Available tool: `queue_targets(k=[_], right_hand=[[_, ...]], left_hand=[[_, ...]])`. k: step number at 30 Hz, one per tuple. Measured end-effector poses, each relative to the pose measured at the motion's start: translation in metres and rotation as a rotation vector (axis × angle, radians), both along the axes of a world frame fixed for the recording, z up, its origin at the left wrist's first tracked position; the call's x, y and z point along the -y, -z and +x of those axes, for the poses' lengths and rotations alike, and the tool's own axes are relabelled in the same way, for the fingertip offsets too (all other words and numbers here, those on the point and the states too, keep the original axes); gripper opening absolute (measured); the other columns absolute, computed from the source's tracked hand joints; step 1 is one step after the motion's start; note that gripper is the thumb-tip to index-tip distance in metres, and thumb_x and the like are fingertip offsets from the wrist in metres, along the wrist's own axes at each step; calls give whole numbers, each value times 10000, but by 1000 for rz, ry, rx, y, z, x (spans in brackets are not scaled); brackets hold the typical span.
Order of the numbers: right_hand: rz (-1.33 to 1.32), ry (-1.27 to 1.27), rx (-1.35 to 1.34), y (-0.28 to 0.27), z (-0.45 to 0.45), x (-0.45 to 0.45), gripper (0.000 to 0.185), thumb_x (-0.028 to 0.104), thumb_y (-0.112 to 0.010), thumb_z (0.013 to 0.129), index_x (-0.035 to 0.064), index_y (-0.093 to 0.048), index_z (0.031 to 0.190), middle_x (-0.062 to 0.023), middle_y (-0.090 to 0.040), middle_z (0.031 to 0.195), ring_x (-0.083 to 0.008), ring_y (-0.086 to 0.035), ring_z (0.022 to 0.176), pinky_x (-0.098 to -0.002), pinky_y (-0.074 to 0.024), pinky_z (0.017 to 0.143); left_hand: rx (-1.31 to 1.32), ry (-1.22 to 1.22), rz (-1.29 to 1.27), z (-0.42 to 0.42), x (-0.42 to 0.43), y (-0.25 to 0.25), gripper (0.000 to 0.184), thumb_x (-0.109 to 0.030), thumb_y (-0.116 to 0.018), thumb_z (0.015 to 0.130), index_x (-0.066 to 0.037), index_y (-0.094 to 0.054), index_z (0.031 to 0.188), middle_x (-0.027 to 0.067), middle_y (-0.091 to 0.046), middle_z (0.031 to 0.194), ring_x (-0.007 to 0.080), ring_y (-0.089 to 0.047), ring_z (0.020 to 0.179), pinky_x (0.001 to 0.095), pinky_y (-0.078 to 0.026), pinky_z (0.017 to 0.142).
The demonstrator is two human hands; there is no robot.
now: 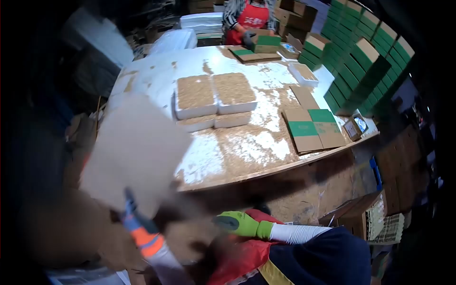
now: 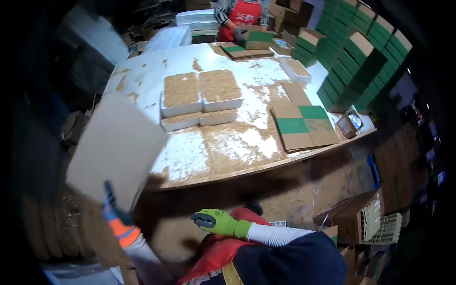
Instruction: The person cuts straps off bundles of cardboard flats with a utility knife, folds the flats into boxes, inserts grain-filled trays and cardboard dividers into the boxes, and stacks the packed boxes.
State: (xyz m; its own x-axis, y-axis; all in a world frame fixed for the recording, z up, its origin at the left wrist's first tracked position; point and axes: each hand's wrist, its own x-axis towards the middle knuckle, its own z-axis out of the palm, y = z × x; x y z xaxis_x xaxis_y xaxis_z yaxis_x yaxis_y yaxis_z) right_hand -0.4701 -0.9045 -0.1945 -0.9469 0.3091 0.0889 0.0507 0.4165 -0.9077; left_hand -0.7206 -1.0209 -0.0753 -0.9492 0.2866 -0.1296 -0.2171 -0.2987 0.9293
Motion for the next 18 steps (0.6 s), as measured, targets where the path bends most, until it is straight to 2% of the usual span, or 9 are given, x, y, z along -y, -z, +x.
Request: queue_targets(k=[2, 5, 7, 11, 13, 14, 15, 17, 18], right_hand=[[49, 15, -20, -10, 29, -32, 331, 228, -627, 845, 104, -603, 1151, -116, -621, 1046, -315, -590, 956, -412, -477, 814], [117, 34, -88, -26, 78, -99, 355, 240, -638, 839, 108, -600, 1167, -117, -624, 1024, -317, -593, 944, -416, -479, 812], [97, 121, -87, -49, 119, -163, 402, 238, -668, 817, 110, -593, 1191, -120, -627, 1024, -323, -598, 922, -423, -484, 799], [-46, 505, 45, -34, 225, -300, 512, 194, -753, 748, 46, -585, 1208, -141, -642, 1129, -306, -634, 1002, -381, -503, 869], [-800, 740, -132, -31, 281, -365, 483, 174, -732, 763, 32, -589, 1201, -136, -652, 1120, -244, -636, 1006, -352, -498, 867], [-19, 840, 53, -34, 314, -403, 357, 84, -610, 875, 0, -565, 1219, -120, -647, 1135, -189, -610, 1037, -310, -477, 892], [120, 961, 48, -11, 350, -439, 457, 98, -656, 814, -9, -533, 1241, -147, -645, 1084, -247, -634, 991, -335, -500, 859], [-150, 1248, -124, 9, 401, -500, 464, 109, -651, 837, -37, -510, 1254, -171, -604, 1148, -258, -612, 1038, -331, -497, 869], [71, 1348, 96, 17, 422, -525, 483, 120, -663, 838, -43, -500, 1262, -179, -571, 1194, -254, -592, 1078, -332, -496, 875]], left_hand=[[32, 238, 240, 31, -103, 29, 464, -271, -547, 923, -7, -521, 1303, 128, -534, 1312, 271, -550, 1148, 414, -439, 990], [117, 418, 232, 115, -257, 42, 480, -228, -699, 851, -42, -522, 1257, 114, -597, 1179, 266, -614, 1021, 416, -543, 859], [372, 600, 108, 158, -348, 46, 433, -183, -690, 851, -16, -541, 1222, 106, -618, 1135, 250, -612, 941, 391, -527, 807], [491, 710, 39, 203, -524, 95, 538, -303, -713, 825, -60, -513, 1261, 117, -620, 1134, 325, -598, 962, 530, -486, 787], [673, 561, 26, 218, -592, 95, 579, -371, -718, 807, -48, -512, 1240, 129, -616, 1136, 342, -589, 979, 549, -472, 812], [621, 633, 142, 209, -622, 135, 525, -394, -691, 825, -62, -527, 1197, 116, -620, 1122, 331, -583, 984, 527, -469, 806], [575, 645, 60, 206, -632, 159, 434, -392, -673, 842, -86, -535, 1116, 94, -597, 1002, 281, -565, 886, 479, -453, 720], [500, 562, -160, 215, -633, 180, 319, -368, -660, 861, -109, -541, 1004, 55, -550, 839, 194, -517, 727, 377, -416, 597], [477, 468, -305, 227, -623, 178, 290, -346, -666, 864, -108, -539, 972, 39, -526, 797, 157, -488, 667, 325, -394, 561]])
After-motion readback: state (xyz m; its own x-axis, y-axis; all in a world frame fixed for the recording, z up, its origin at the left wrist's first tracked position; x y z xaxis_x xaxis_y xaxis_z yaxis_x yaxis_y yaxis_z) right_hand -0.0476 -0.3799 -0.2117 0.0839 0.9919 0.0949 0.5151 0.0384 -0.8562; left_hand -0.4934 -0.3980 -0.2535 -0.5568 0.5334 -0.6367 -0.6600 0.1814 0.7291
